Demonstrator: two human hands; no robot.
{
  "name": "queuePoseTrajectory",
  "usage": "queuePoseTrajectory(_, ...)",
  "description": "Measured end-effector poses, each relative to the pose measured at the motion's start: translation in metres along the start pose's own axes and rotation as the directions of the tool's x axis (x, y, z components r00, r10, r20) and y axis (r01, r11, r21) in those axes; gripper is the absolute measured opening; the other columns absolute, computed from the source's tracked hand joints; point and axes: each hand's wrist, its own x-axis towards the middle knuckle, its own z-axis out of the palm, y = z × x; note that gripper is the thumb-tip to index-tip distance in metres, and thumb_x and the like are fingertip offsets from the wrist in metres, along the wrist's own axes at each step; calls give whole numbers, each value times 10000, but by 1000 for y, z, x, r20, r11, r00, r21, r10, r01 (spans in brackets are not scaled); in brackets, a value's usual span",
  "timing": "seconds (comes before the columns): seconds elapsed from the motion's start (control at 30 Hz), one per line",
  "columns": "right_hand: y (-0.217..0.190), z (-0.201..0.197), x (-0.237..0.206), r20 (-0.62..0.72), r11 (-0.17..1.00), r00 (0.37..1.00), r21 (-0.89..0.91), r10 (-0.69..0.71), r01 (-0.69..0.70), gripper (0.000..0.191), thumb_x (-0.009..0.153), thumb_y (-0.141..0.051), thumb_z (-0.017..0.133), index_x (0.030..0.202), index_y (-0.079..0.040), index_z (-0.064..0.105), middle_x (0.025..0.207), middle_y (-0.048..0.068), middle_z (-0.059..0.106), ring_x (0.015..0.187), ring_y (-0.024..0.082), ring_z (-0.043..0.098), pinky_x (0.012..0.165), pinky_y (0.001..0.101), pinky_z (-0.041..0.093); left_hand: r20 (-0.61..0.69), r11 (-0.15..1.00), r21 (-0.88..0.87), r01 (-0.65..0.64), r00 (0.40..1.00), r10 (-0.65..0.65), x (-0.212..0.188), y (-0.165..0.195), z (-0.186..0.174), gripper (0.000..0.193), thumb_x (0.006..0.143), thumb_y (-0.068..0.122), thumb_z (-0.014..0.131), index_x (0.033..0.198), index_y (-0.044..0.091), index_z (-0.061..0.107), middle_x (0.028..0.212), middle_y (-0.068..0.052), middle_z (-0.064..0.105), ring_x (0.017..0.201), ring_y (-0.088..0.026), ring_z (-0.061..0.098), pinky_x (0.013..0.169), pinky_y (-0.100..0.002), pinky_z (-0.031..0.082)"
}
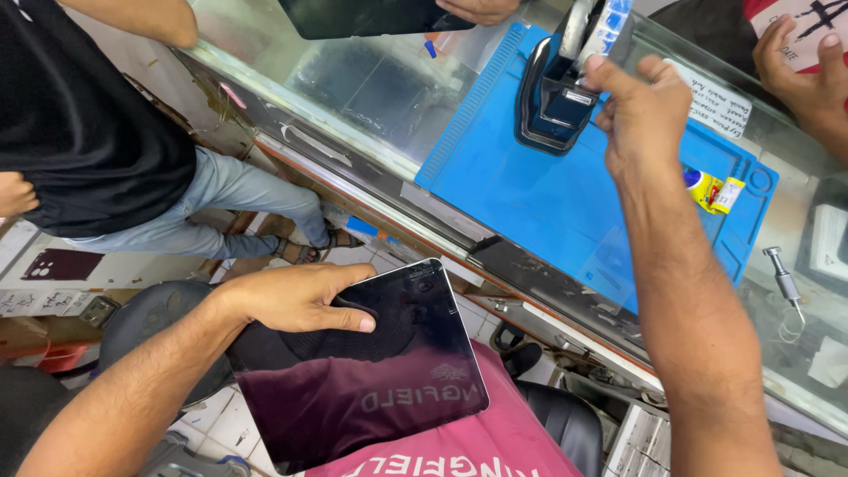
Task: The person applies adhesive to the back of a disassembled tablet and then reattaches the screen. They press the edges to secure the bond and test the device by turning it on and interacting with the touchscreen.
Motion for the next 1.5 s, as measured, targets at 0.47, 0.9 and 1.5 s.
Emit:
queuePoseTrajectory(0.47,34,2,-27,96,754,841,-398,-532,522,444,926,-22,897,1043,-75,471,785,60,700,670,48,570,595,196,458,-36,995,75,68,997,-66,0,-1,10,589,853,517,666,1272,113,573,781,-105,668,651,-192,619,608,-359,507)
queuePoseTrajectory(0.9,61,-61,-171,603,998,796,24,-62,60,375,931,87,760,1203,-39,534,1007,157,739,969,234,753,995,413,632,-40,978,46,-202,978,204,-28,-51,-7,508,946,470,655,1214,43,593,1014,-135,703,861,-220,679,729,-370,533)
queuePoseTrajectory(1.5,106,39,-324,715,978,670,-184,201,-97,570,830,107,774,1325,-11,517,1079,183,769,921,190,772,805,313,651,-12,991,27,-130,991,130,-104,-113,-49,644,904,501,660,1351,51,551,1123,-111,743,945,-192,716,775,-350,560)
